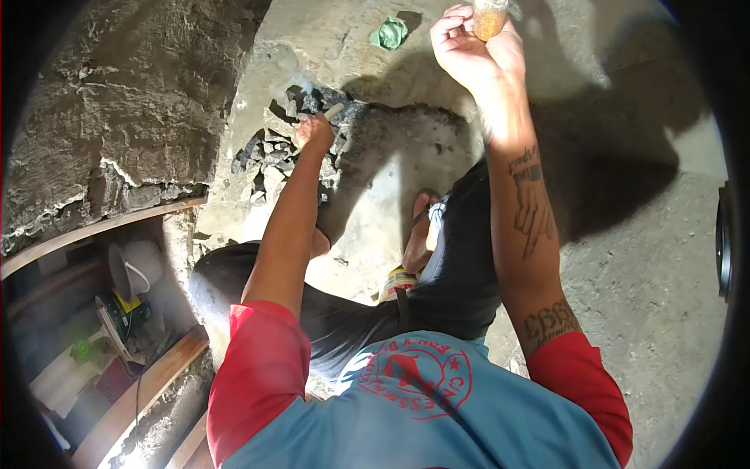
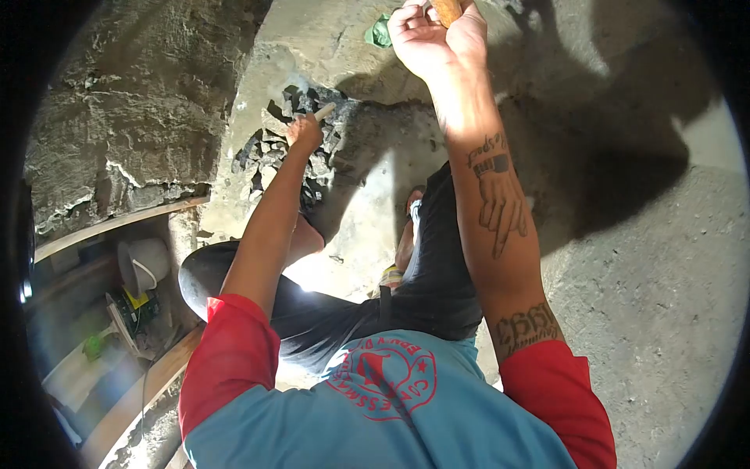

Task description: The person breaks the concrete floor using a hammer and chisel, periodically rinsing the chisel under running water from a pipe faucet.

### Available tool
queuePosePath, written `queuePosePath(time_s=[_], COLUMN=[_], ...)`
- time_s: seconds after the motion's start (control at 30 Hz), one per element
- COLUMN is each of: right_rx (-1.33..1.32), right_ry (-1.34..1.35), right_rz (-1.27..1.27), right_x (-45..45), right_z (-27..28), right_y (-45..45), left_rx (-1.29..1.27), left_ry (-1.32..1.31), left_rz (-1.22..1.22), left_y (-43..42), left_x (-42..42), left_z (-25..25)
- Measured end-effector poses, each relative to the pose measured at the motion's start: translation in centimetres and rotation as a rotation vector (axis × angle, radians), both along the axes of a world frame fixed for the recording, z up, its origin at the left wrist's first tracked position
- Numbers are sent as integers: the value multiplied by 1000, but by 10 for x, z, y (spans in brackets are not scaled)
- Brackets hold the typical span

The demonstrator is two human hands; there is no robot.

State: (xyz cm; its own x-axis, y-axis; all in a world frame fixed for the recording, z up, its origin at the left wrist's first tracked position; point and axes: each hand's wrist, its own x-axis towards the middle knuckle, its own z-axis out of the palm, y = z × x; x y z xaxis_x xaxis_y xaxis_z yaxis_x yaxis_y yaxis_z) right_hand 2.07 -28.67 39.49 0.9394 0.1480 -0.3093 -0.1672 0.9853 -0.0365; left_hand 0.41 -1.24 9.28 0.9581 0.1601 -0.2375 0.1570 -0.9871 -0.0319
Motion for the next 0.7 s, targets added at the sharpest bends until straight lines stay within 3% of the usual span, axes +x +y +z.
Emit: queuePosePath(time_s=[0.1,0.4,0.47,0.57,0.6,0.63,0.67,0.7], right_rx=[-56,-73,51,92,112,120,124,111], right_ry=[-102,-56,20,-2,-34,-18,-16,-9], right_rz=[29,30,162,195,201,207,203,186], right_x=[7,10,11,14,15,17,17,17], right_z=[-16,-10,-12,-17,-18,-19,-19,-19], right_y=[4,21,19,22,21,20,19,18], left_rx=[-41,-116,-134,-86,-178,-79,206,118], left_ry=[8,80,78,207,178,198,169,178], left_rz=[-14,15,14,208,580,498,490,498], left_y=[-5,2,8,40,34,79,110,116], left_x=[7,30,32,42,41,51,73,68], left_z=[-9,-25,-24,-45,-1,-64,-163,-135])
